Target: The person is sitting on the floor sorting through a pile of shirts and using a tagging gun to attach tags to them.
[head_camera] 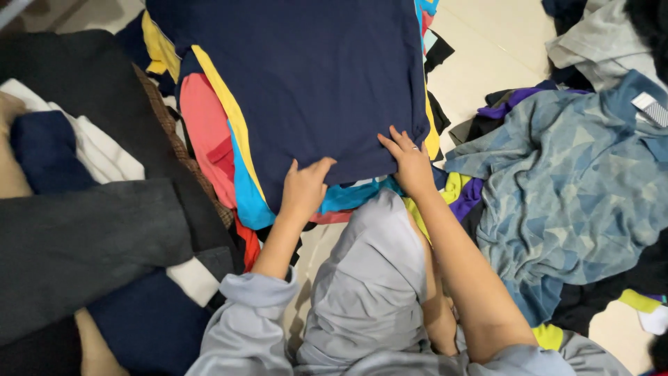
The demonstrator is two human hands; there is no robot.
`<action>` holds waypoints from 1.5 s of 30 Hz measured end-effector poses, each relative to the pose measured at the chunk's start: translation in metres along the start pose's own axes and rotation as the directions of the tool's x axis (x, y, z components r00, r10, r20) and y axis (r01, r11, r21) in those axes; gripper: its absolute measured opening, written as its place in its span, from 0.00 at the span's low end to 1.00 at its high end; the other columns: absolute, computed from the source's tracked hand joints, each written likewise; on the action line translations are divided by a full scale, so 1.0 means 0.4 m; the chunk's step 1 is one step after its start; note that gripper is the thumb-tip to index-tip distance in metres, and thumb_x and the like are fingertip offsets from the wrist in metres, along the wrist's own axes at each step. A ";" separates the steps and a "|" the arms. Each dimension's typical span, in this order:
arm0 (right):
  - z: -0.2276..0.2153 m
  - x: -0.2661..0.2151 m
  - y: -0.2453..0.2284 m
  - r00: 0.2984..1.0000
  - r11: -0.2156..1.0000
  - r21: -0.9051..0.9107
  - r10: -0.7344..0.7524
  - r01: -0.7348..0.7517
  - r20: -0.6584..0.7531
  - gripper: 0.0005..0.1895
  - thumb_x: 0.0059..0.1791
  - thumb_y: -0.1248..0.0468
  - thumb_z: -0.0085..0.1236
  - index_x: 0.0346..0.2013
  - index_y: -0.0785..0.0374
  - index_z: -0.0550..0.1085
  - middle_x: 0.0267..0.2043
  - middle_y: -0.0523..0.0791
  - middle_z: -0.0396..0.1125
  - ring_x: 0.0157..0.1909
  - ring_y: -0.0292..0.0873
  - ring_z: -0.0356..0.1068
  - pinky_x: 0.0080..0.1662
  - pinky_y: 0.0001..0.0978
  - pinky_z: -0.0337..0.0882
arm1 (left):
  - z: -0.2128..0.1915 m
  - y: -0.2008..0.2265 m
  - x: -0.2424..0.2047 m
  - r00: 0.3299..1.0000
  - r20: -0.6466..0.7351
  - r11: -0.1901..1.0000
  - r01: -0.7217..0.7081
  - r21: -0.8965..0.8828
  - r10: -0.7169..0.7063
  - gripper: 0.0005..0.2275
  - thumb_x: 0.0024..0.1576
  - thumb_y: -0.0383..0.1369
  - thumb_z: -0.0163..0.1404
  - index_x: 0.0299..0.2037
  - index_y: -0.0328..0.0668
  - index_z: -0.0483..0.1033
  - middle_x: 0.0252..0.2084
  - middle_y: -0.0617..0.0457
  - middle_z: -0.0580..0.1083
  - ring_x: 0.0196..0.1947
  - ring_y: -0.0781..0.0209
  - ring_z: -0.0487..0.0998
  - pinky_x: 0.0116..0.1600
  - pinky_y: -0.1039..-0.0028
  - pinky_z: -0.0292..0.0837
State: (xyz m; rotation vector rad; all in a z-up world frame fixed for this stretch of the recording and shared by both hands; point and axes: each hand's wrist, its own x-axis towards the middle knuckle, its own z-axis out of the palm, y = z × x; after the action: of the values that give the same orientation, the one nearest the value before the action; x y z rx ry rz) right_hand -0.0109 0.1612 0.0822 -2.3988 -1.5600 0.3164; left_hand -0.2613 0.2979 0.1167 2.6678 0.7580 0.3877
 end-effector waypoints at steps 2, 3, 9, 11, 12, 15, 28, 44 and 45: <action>0.042 0.024 0.050 0.999 0.999 -0.045 -0.025 0.023 -0.044 0.41 0.46 0.75 0.48 0.65 0.27 0.65 0.70 0.29 0.60 0.69 0.46 0.63 0.61 0.64 0.65 | 0.001 -0.002 -0.013 1.000 -0.011 0.999 -0.027 0.032 0.027 0.23 0.52 0.24 0.51 0.58 0.60 0.71 0.46 0.54 0.80 0.49 0.54 0.82 0.66 0.40 0.63; 0.014 0.016 0.042 0.999 0.999 -0.046 -0.027 0.025 -0.043 0.41 0.46 0.75 0.48 0.65 0.27 0.65 0.70 0.29 0.60 0.69 0.46 0.63 0.61 0.64 0.65 | -0.008 -0.009 -0.011 1.000 -0.013 0.999 -0.024 0.032 0.025 0.23 0.52 0.24 0.51 0.58 0.60 0.71 0.46 0.54 0.80 0.49 0.54 0.82 0.66 0.40 0.63; -0.218 -0.034 -0.051 0.995 0.992 -0.080 -0.097 0.098 0.013 0.42 0.35 0.77 0.54 0.58 0.37 0.71 0.61 0.31 0.69 0.56 0.47 0.73 0.51 0.53 0.75 | -0.163 0.031 -0.016 0.998 -0.012 0.998 -0.059 0.038 0.059 0.23 0.51 0.23 0.52 0.57 0.60 0.72 0.44 0.55 0.80 0.46 0.51 0.83 0.59 0.51 0.73; -0.305 -0.060 -0.088 0.986 0.977 -0.131 -0.162 0.166 0.037 0.39 0.35 0.76 0.52 0.58 0.42 0.71 0.55 0.37 0.71 0.52 0.54 0.75 0.46 0.54 0.75 | -0.237 0.066 -0.025 0.998 -0.018 0.998 -0.058 -0.013 0.058 0.24 0.50 0.21 0.51 0.56 0.60 0.72 0.44 0.54 0.81 0.45 0.48 0.83 0.54 0.50 0.76; -0.347 -0.083 -0.105 0.986 0.978 -0.129 -0.163 0.166 0.035 0.39 0.35 0.76 0.52 0.58 0.42 0.71 0.55 0.37 0.71 0.52 0.54 0.75 0.46 0.54 0.75 | -0.266 0.084 -0.037 0.998 -0.018 0.998 -0.059 -0.011 0.058 0.24 0.50 0.21 0.51 0.56 0.60 0.72 0.44 0.54 0.81 0.45 0.48 0.83 0.54 0.50 0.76; -0.464 -0.160 -0.160 0.974 0.960 -0.179 -0.200 0.217 0.109 0.36 0.35 0.75 0.53 0.56 0.45 0.72 0.48 0.41 0.74 0.48 0.57 0.76 0.45 0.55 0.76 | -0.355 0.144 -0.086 0.994 -0.001 0.994 -0.107 -0.026 0.107 0.26 0.48 0.22 0.52 0.58 0.60 0.71 0.45 0.52 0.81 0.44 0.45 0.82 0.49 0.50 0.78; -0.492 -0.510 -0.260 0.757 0.900 0.226 -0.437 0.374 0.486 0.41 0.34 0.56 0.63 0.63 0.52 0.69 0.55 0.43 0.73 0.43 0.53 0.75 0.44 0.42 0.71 | -0.555 0.242 -0.247 0.737 0.593 0.932 -0.144 -0.332 0.325 0.29 0.38 0.47 0.65 0.52 0.51 0.76 0.39 0.53 0.81 0.30 0.48 0.82 0.37 0.65 0.73; -0.245 0.154 -0.083 0.994 0.978 0.176 -0.111 0.108 0.006 0.38 0.51 0.51 0.58 0.74 0.41 0.57 0.76 0.51 0.47 0.73 0.64 0.51 0.66 0.66 0.58 | -0.150 -0.309 0.447 0.927 -0.171 0.938 0.345 0.032 -0.335 0.30 0.60 0.43 0.58 0.72 0.51 0.62 0.75 0.44 0.55 0.74 0.37 0.56 0.63 0.25 0.57; -0.233 0.190 -0.089 0.992 0.977 0.176 -0.123 0.119 0.009 0.38 0.51 0.51 0.58 0.74 0.41 0.57 0.76 0.51 0.47 0.73 0.64 0.51 0.66 0.66 0.58 | -0.143 -0.311 0.464 0.922 -0.178 0.934 0.355 0.032 -0.344 0.30 0.60 0.43 0.58 0.72 0.51 0.62 0.75 0.44 0.55 0.74 0.37 0.56 0.63 0.25 0.57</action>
State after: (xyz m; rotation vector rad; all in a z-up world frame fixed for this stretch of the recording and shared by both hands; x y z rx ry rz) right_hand 0.0189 0.2353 0.1789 -2.1646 -1.6073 0.4346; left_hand -0.1854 0.5132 0.1505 2.5047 1.2942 0.5048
